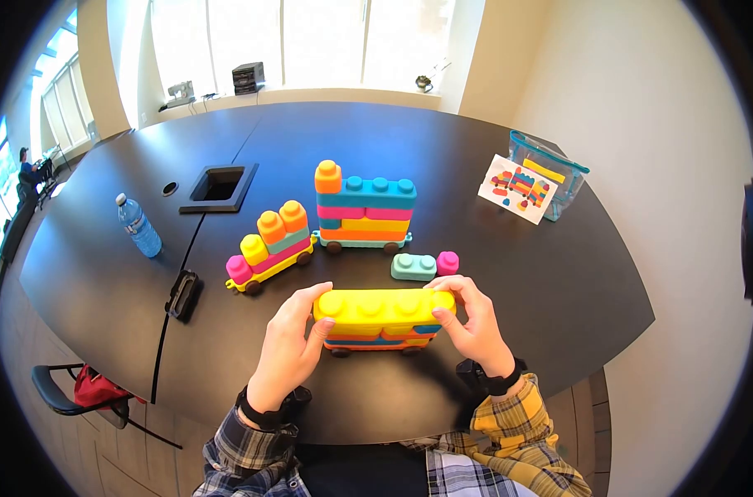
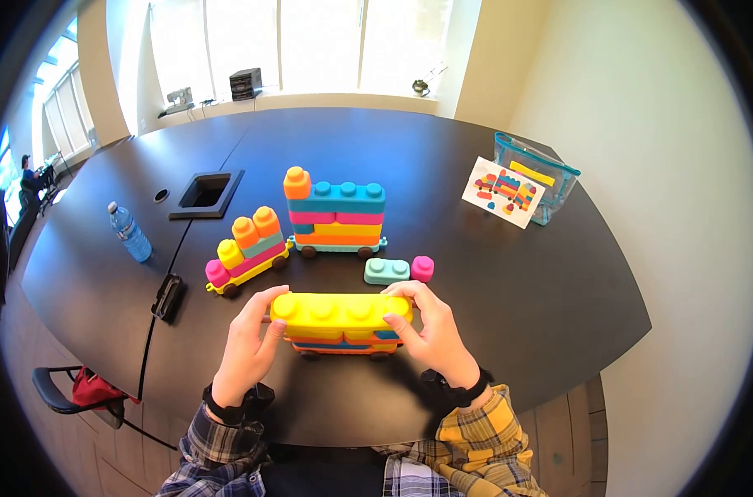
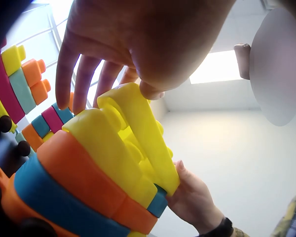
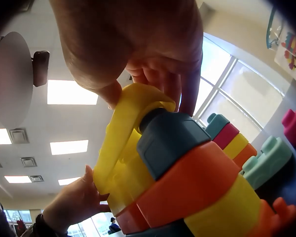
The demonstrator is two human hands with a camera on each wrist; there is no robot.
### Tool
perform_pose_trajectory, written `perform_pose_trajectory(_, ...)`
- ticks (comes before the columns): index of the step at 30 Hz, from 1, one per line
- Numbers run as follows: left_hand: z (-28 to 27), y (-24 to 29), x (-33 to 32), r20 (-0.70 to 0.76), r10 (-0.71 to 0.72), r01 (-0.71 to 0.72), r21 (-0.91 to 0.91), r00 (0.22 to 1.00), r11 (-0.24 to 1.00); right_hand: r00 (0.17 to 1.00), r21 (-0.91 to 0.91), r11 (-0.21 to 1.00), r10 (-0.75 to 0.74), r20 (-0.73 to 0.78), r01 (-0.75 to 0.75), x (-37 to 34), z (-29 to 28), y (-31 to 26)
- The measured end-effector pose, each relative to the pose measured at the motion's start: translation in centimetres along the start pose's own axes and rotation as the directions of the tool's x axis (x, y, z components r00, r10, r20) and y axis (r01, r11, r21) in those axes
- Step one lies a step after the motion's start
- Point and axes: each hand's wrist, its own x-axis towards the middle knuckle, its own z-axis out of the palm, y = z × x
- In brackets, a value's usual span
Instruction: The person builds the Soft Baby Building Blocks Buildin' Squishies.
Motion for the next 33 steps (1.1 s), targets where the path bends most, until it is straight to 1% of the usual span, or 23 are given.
perform_pose_trajectory(2, 0.2, 0.0, -0.1, 0.001, -0.034, 0.034, -0.022, 0.999, 0.999, 1.000, 0.017, 1.000, -0.012, -0.013, 0.012, -0.3, 0.3, 0.4)
perform_pose_trajectory(5, 0.2, 0.0, 0.2, 0.003, -0.028, 0.028, -0.033, 1.000, 0.999, 0.999, 0.038, 0.999, 0.006, -0.036, -0.005, -0.6, 0.7, 0.9)
perform_pose_trajectory(8, 0.1, -0.2, 0.6, 0.024, -0.053, 0.053, -0.006, 0.998, 0.999, 0.999, 0.049, 0.998, 0.033, -0.037, -0.031, -0.5, 0.7, 1.0)
perform_pose_trajectory(9, 0.1, -0.3, 0.6, 0.026, -0.053, 0.053, -0.006, 0.998, 0.999, 0.997, 0.025, 0.997, 0.073, -0.020, -0.073, -0.5, 0.6, 0.9)
perform_pose_trajectory(10, 0.2, -0.3, 0.6, 0.040, -0.091, 0.091, -0.019, 0.995, 0.996, 0.994, 0.000, 0.994, 0.113, -0.003, -0.113, -0.4, 0.5, 0.8)
perform_pose_trajectory(11, 0.2, -0.4, 0.7, 0.054, -0.128, 0.130, -0.031, 0.990, 0.991, 0.994, 0.000, 0.994, 0.113, -0.002, -0.113, -0.4, 0.6, 0.9)
perform_pose_trajectory(13, 0.3, -0.6, 0.5, 0.057, -0.130, 0.133, -0.038, 0.990, 0.990, 0.996, 0.046, 0.995, 0.087, -0.032, -0.085, -0.6, 0.9, 1.3)
perform_pose_trajectory(18, 0.3, -0.6, 0.3, 0.061, -0.155, 0.159, -0.074, 0.986, 0.985, 0.993, 0.083, 0.992, 0.097, -0.062, -0.091, -0.9, 1.4, 1.8)
perform_pose_trajectory(20, 0.1, -0.5, 0.5, 0.108, -0.204, 0.213, -0.080, 0.973, 0.974, 0.993, 0.087, 0.991, 0.104, -0.062, -0.098, -0.8, 1.1, 1.6)
perform_pose_trajectory(21, 0.0, -0.6, 0.5, 0.108, -0.202, 0.211, -0.081, 0.973, 0.974, 0.996, 0.069, 0.994, 0.090, -0.021, -0.088, -0.6, 0.7, 1.4)
perform_pose_trajectory(22, -0.1, -0.8, 0.5, 0.089, -0.151, 0.154, -0.026, 0.984, 0.988, 0.997, 0.051, 0.996, 0.076, 0.020, -0.076, -0.2, 0.2, 1.3)
perform_pose_trajectory(23, -0.2, -0.9, 0.6, 0.072, -0.099, 0.097, 0.030, 0.993, 0.995, 0.997, 0.050, 0.996, 0.071, 0.021, -0.072, 0.2, -0.3, 1.7)
perform_pose_trajectory(24, -0.1, -0.7, 0.5, 0.068, -0.097, 0.096, 0.030, 0.993, 0.995, 0.999, 0.095, 0.994, 0.044, 0.009, -0.045, 0.7, -0.9, 2.4)
perform_pose_trajectory(25, 0.0, -0.3, 0.4, -0.004, -0.077, 0.076, -0.046, 0.997, 0.996, 1.000, 0.139, 0.990, 0.017, -0.003, -0.017, 1.3, -1.3, 2.9)
perform_pose_trajectory(26, 0.1, -0.1, 0.4, -0.076, -0.062, 0.052, -0.122, 0.995, 0.991, 0.997, 0.168, 0.985, 0.055, -0.050, -0.046, 2.2, -1.8, 2.9)
perform_pose_trajectory(27, 0.2, 0.1, 0.4, -0.075, -0.064, 0.055, -0.124, 0.995, 0.991, 0.997, 0.167, 0.985, 0.058, -0.049, -0.049, 3.4, -2.4, 3.4)
perform_pose_trajectory(28, 0.2, 0.2, 0.5, -0.084, -0.053, 0.043, -0.120, 0.995, 0.992, 0.995, -0.121, 0.988, 0.091, -0.030, -0.094, 4.6, -3.1, 4.7)
perform_pose_trajectory(29, 0.2, 0.3, 0.5, -0.091, -0.040, 0.029, -0.115, 0.995, 0.993, 0.992, -0.397, 0.909, 0.126, -0.023, -0.124, 5.2, -3.5, 6.1)
perform_pose_trajectory(30, 0.2, 0.0, 0.5, -0.093, -0.038, 0.027, -0.114, 0.995, 0.993, 0.992, -0.397, 0.909, 0.124, -0.023, -0.123, 5.4, -3.5, 7.7)
perform_pose_trajectory(31, 0.4, -0.4, 0.5, -0.073, 0.001, -0.005, -0.046, 0.997, 0.999, 0.993, -0.555, 0.828, 0.112, 0.033, -0.075, 5.8, -3.4, 9.3)
perform_pose_trajectory(32, 0.5, -0.7, 0.5, -0.052, 0.039, -0.038, 0.022, 0.998, 0.999, 0.990, -0.693, 0.721, 0.109, 0.090, -0.017, 6.1, -3.4, 10.7)
perform_pose_trajectory(33, 0.5, -0.7, 0.5, -0.056, 0.042, -0.041, 0.023, 0.998, 0.999, 0.990, -0.694, 0.720, 0.104, 0.091, -0.012, 6.4, -3.2, 11.4)
